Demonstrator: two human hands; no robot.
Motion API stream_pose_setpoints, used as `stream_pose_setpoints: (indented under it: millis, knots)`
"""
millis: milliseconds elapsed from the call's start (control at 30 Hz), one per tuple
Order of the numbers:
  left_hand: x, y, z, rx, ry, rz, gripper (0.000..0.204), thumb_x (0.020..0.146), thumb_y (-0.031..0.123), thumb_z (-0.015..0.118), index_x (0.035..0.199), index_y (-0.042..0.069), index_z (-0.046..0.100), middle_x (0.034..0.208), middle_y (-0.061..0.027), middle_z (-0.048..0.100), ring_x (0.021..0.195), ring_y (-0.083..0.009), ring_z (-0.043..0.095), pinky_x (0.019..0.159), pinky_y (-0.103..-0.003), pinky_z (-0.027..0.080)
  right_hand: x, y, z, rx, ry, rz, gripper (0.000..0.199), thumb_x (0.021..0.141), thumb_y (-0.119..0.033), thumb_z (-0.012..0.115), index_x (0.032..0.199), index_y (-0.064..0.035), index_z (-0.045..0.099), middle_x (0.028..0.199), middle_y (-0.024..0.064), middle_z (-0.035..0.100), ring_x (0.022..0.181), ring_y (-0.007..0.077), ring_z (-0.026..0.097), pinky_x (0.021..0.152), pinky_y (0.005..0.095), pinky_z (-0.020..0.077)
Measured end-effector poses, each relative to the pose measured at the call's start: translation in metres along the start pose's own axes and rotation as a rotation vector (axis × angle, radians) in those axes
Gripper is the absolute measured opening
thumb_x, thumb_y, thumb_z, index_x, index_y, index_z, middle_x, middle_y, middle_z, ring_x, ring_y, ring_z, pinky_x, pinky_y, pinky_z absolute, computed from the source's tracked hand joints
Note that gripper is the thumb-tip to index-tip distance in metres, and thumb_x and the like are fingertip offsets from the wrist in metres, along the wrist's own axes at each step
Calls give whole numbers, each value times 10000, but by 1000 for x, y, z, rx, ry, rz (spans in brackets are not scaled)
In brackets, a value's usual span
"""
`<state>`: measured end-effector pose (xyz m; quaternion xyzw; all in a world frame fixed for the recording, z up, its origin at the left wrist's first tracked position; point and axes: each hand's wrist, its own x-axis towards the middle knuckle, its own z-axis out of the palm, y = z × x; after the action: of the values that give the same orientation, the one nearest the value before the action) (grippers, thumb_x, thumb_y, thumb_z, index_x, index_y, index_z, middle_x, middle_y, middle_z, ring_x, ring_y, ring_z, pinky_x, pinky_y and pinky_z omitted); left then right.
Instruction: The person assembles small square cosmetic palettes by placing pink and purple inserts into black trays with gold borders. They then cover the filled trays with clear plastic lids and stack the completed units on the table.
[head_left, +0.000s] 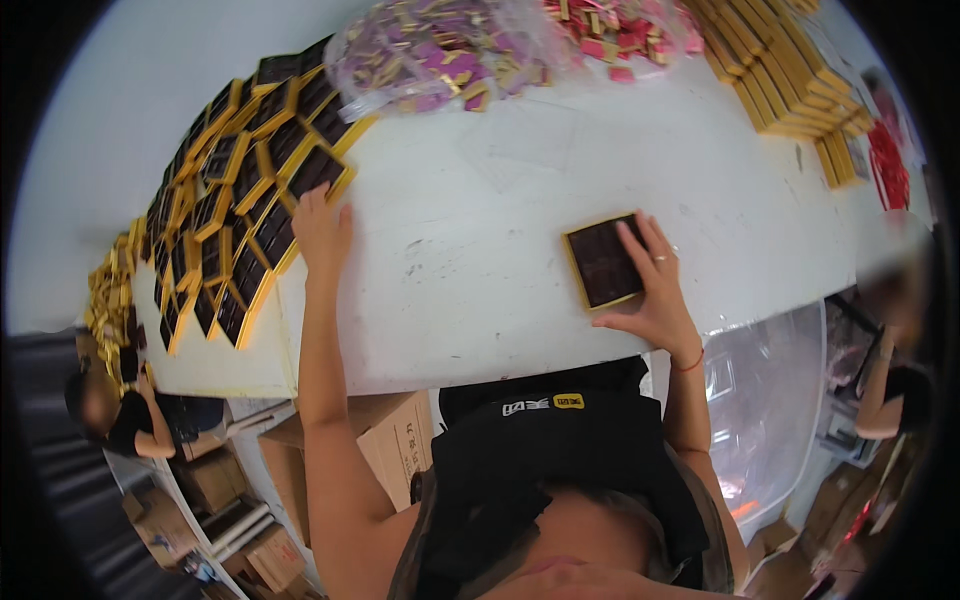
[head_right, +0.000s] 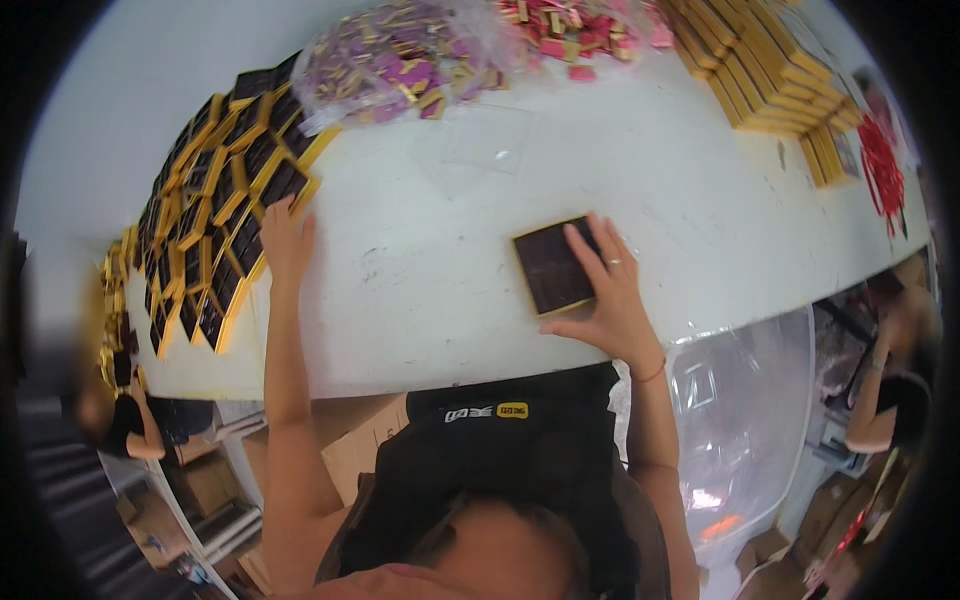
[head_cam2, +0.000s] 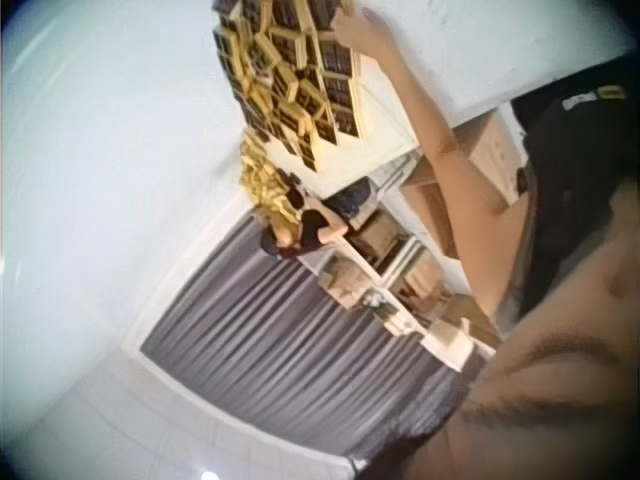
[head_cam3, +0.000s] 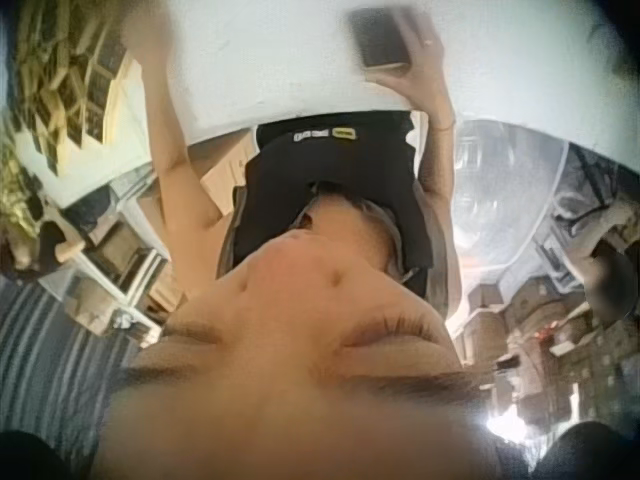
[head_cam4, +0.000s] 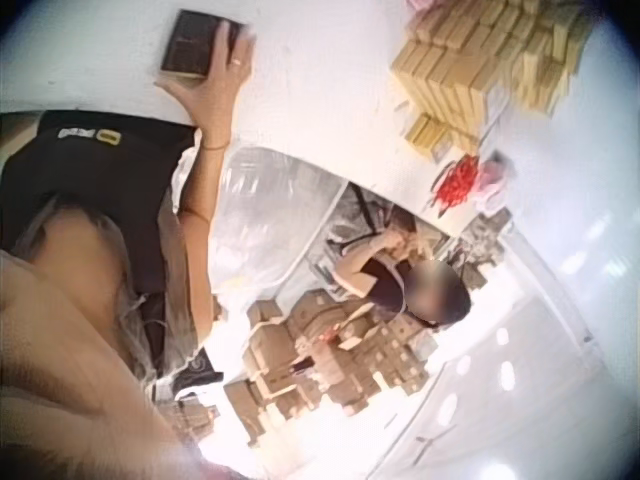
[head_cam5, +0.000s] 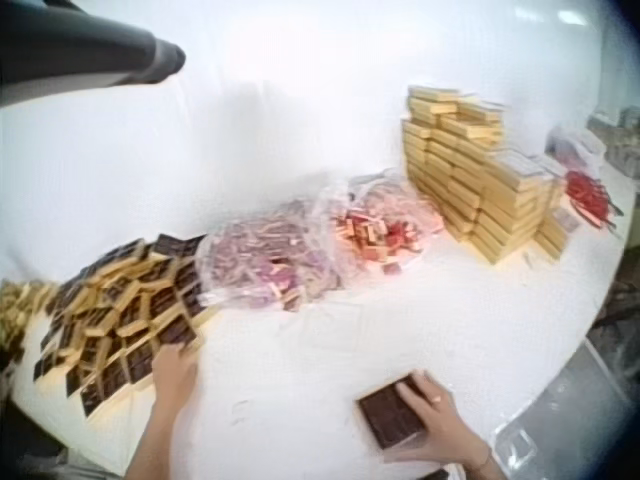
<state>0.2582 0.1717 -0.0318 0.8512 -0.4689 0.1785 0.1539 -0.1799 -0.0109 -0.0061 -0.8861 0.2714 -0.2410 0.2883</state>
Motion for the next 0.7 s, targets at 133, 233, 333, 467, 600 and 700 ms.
stream_pose_setpoints:
  millis: [133, 233, 333, 467, 600, 700]
  knots:
    - [-54, 62, -17, -342, -127, -15, 233, 802, 117, 719, 1004, 55, 621, 973, -118, 611, 923, -338, 553, 856, -446, 411, -5, 14, 5, 11, -28, 2, 970, 598, -318, 893, 1448, -133, 464, 1570, 157, 295, 1365, 376, 372, 1110, 462, 315]
    - [-104, 126, -51, -498, -150, 104, 198, 777, 53, 718, 955, 82, 635, 914, -82, 600, 932, -280, 579, 1039, -504, 353, -7, 12, 7, 3, -20, 27, 944, 612, -328, 890, 1437, -132, 477, 1564, 175, 297, 1352, 384, 388, 1102, 478, 326]
    - [-132, 165, -54, -701, -254, 86, 242, 724, 21, 761, 937, 110, 687, 915, -59, 602, 995, -258, 590, 1130, -575, 254, -8, 4, 7, -60, -28, 14, 922, 625, -339, 889, 1427, -130, 486, 1561, 199, 288, 1342, 396, 392, 1100, 490, 327]
    - [-124, 206, -47, -829, -232, 102, 234, 730, 25, 770, 937, 115, 709, 881, -42, 591, 969, -250, 585, 1130, -564, 274, -10, -13, 22, -44, -49, 24, 916, 622, -321, 898, 1421, -125, 495, 1587, 204, 236, 1379, 387, 354, 1117, 473, 311]
    - [-125, 201, -42, -804, -211, 159, 239, 733, 34, 775, 947, 123, 715, 869, -27, 592, 948, -237, 588, 1122, -565, 287, -12, -12, 28, 0, 10, 18, 929, 601, -329, 905, 1410, -121, 498, 1564, 221, 260, 1308, 399, 412, 1087, 486, 341]
    - [-128, 197, -44, -770, -236, 186, 253, 725, 55, 788, 953, 139, 715, 880, -26, 603, 942, -232, 590, 1116, -567, 288, -14, -11, 31, -8, 14, 20, 956, 586, -330, 911, 1416, -112, 489, 1569, 220, 253, 1315, 399, 407, 1082, 482, 344]
